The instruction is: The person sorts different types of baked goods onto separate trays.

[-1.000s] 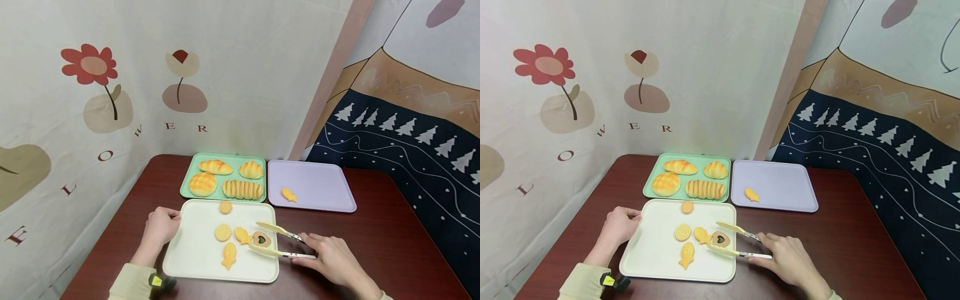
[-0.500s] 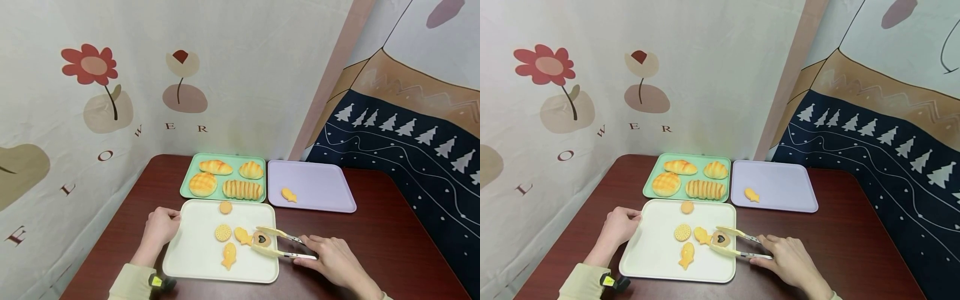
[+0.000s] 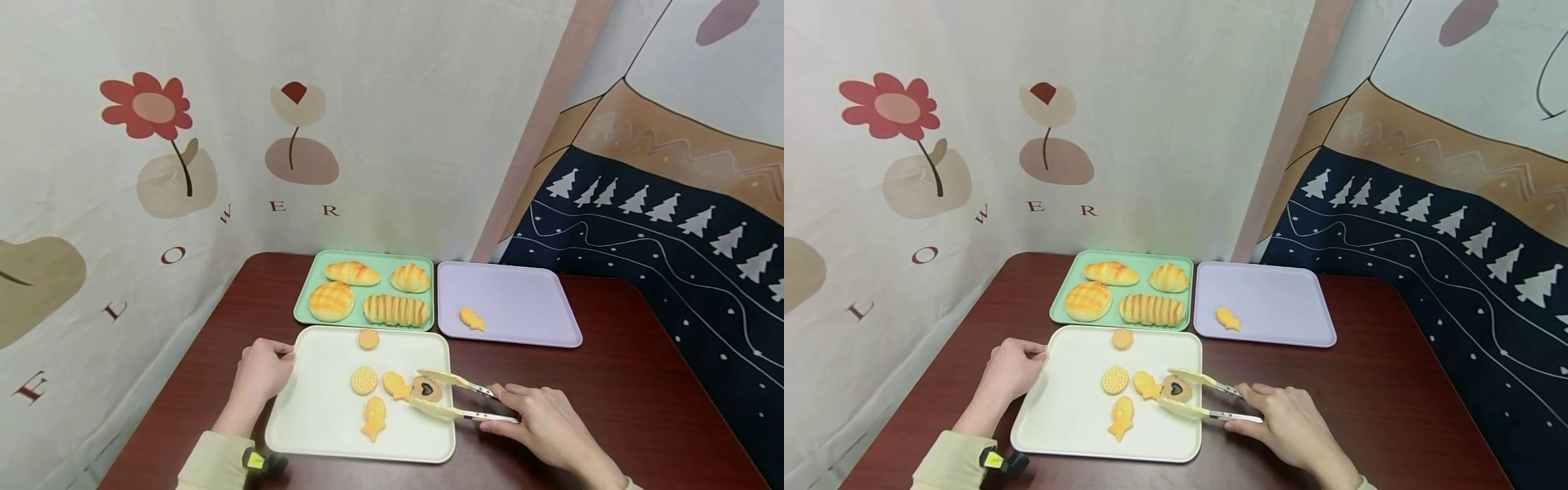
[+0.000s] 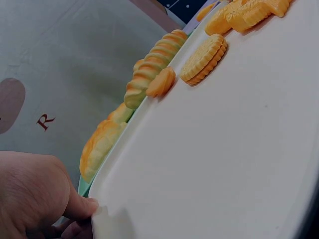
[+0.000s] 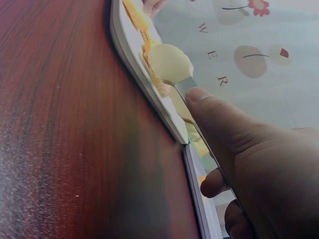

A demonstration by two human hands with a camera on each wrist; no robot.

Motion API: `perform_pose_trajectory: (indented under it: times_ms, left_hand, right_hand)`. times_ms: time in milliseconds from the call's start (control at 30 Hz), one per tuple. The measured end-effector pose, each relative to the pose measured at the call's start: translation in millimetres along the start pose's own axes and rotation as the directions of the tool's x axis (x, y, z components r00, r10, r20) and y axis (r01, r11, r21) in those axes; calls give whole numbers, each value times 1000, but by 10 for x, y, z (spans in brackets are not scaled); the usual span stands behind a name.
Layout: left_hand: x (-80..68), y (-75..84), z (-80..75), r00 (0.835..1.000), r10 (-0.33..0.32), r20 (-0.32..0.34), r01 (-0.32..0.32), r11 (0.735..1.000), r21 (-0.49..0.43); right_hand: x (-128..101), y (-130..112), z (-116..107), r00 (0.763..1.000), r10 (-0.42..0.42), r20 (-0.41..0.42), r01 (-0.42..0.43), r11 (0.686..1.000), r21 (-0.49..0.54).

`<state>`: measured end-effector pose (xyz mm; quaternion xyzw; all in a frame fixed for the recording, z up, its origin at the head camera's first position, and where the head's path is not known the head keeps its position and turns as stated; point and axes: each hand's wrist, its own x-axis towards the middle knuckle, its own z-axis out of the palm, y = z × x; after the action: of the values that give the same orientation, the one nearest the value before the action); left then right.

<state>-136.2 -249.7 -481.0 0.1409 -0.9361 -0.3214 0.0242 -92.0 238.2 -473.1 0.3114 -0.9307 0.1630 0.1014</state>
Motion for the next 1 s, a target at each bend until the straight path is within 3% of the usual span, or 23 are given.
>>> perform_pose_trajectory:
  times_ms: [333,633,1000]
  left_hand:
    - [8,-11,5,1000,9,3,-9,1000,2]
    - [11,-9,-5,1000,6,8,-6,1000,0]
    - [14,-10,0,1000,-2,14,2,1000,0]
  right_hand:
    - [83,-4,-172,998,59,27,-59,998,33]
    - [198,40,-358,999,15,-28,-15,1000,15]
    - [255,124,-567,997,76,-31,-77,997,-17]
